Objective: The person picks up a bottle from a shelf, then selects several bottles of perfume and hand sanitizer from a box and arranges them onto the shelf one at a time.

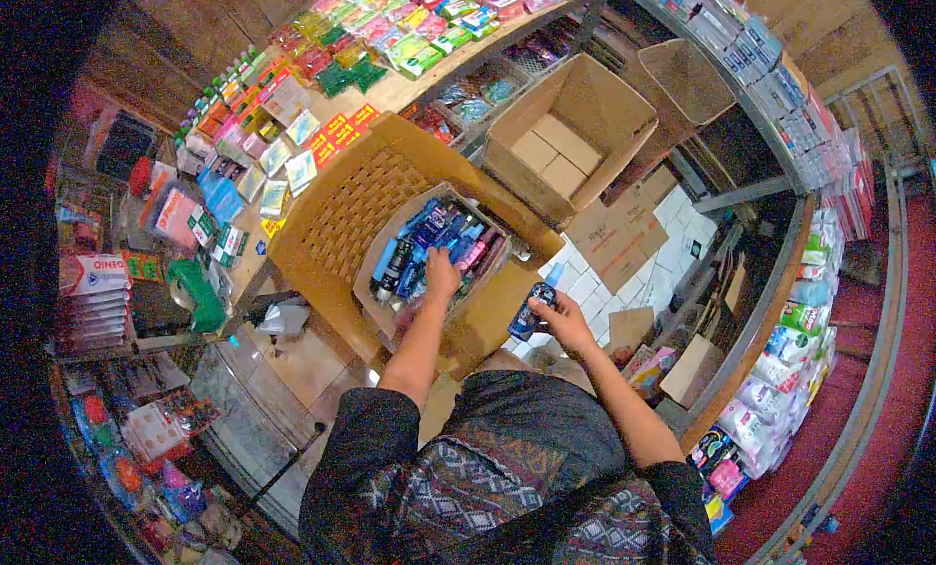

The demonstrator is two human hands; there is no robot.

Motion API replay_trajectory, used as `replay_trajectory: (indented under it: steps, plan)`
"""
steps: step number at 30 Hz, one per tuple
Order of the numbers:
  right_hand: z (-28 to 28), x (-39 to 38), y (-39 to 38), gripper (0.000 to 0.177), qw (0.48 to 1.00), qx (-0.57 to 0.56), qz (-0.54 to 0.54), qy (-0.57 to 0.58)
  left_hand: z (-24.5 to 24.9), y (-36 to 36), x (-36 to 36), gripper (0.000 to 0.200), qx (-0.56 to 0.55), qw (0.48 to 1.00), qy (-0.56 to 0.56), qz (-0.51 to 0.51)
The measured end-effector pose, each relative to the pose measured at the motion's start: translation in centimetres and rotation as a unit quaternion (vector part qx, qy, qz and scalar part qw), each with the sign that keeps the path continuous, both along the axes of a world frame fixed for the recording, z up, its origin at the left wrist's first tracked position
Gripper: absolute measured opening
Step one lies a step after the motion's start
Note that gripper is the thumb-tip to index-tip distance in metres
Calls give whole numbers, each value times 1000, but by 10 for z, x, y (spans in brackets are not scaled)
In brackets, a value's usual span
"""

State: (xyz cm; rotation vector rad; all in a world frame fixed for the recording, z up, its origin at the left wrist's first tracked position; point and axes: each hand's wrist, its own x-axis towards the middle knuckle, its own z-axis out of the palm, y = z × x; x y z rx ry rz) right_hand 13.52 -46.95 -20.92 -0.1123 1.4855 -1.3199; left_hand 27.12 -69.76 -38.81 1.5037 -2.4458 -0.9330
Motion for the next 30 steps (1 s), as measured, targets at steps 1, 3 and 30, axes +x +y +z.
replay_trajectory:
  steps: [1,3,30]
  plan:
    - [-4,0,2,30,1000,-1,0,1,3,2,1,39,21,999,23,13]
    - [-6,-2,3,28,1000,-2,0,-5,6,7,5,38,34,996,77,16]
    - [6,-13,-7,19,986,-78,-42,-138,34,-3,56,27,-2,995,-85,52]
